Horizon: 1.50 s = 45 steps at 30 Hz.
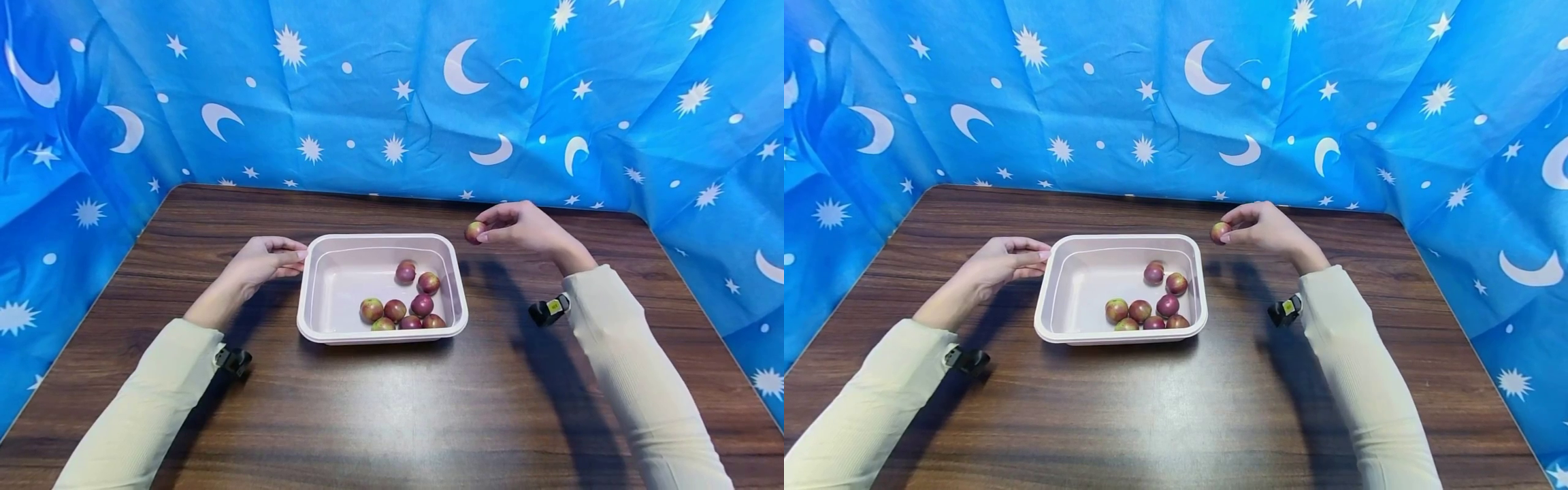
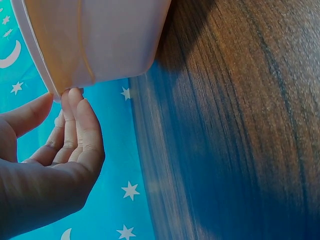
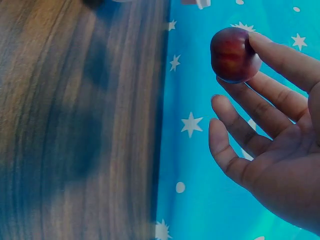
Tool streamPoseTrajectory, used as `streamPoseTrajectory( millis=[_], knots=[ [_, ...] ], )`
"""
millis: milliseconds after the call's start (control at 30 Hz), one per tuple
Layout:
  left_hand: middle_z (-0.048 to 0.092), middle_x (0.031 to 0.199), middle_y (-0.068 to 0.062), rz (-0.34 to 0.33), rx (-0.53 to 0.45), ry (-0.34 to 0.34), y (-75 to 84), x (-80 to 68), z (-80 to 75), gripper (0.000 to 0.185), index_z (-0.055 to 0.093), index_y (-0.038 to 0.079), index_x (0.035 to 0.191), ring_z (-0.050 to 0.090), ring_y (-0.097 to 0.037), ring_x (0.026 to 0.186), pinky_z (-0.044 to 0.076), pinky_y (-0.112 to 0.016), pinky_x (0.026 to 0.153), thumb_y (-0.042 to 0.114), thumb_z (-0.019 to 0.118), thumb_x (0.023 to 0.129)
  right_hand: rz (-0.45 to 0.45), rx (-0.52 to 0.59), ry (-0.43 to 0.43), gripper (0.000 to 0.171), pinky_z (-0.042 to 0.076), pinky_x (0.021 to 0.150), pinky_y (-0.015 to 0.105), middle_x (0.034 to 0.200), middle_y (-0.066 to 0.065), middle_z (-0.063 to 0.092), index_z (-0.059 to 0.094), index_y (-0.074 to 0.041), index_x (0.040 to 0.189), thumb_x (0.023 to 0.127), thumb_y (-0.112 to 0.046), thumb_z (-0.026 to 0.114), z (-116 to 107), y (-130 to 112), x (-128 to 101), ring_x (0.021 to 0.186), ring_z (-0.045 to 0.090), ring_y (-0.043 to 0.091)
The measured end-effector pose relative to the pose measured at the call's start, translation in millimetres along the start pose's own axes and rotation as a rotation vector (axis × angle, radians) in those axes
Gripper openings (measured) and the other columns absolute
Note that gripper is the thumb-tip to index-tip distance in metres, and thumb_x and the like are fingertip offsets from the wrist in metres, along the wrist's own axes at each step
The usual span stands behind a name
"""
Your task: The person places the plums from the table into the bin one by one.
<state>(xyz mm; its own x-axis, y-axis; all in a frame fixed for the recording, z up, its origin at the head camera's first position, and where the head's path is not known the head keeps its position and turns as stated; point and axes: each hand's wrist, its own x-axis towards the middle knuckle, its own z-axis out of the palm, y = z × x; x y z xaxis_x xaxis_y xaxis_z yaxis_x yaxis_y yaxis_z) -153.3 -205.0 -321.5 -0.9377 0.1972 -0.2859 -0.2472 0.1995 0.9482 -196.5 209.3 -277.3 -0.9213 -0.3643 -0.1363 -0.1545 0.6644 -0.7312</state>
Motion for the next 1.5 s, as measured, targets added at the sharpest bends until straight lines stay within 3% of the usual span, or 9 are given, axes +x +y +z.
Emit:
streamPoseTrajectory(
  millis=[700,1167,1500],
  knots=[
    [0.061,0.083,0.002,-0.003,0.013,-0.001,0.8,-0.8,0.3,0.038,0.044,-0.017,0.119,0.061,-0.007,0.072,0.052,-0.030,0.080,0.004,0.055,0.090,-0.117,-0.030,-0.009,0.034,0.046,0.083,0.034,0.103,0.007,0.064,0.064,-0.007,0.110,0.082,-0.024,0.070,-0.2,-35.5,9.5,0.093,0.055,0.019],
    [0.061,0.084,0.002,-0.002,0.023,0.002,1.2,-1.1,-0.2,0.038,0.044,-0.017,0.119,0.061,-0.008,0.073,0.052,-0.031,0.081,0.004,0.055,0.090,-0.176,-0.003,-0.091,0.033,0.048,0.081,0.034,0.101,0.006,0.065,0.063,-0.007,0.112,0.082,-0.020,0.070,18.1,-55.4,13.4,0.095,0.055,0.019],
    [0.061,0.082,0.002,-0.002,0.016,0.002,3.3,-3.3,1.3,0.037,0.044,-0.018,0.119,0.061,-0.007,0.072,0.052,-0.031,0.081,0.003,0.054,0.091,-0.240,-0.041,-0.133,0.028,0.049,0.075,0.033,0.098,0.003,0.064,0.065,-0.009,0.109,0.083,-0.018,0.069,35.7,-60.4,12.3,0.092,0.053,0.019]
  ],
)
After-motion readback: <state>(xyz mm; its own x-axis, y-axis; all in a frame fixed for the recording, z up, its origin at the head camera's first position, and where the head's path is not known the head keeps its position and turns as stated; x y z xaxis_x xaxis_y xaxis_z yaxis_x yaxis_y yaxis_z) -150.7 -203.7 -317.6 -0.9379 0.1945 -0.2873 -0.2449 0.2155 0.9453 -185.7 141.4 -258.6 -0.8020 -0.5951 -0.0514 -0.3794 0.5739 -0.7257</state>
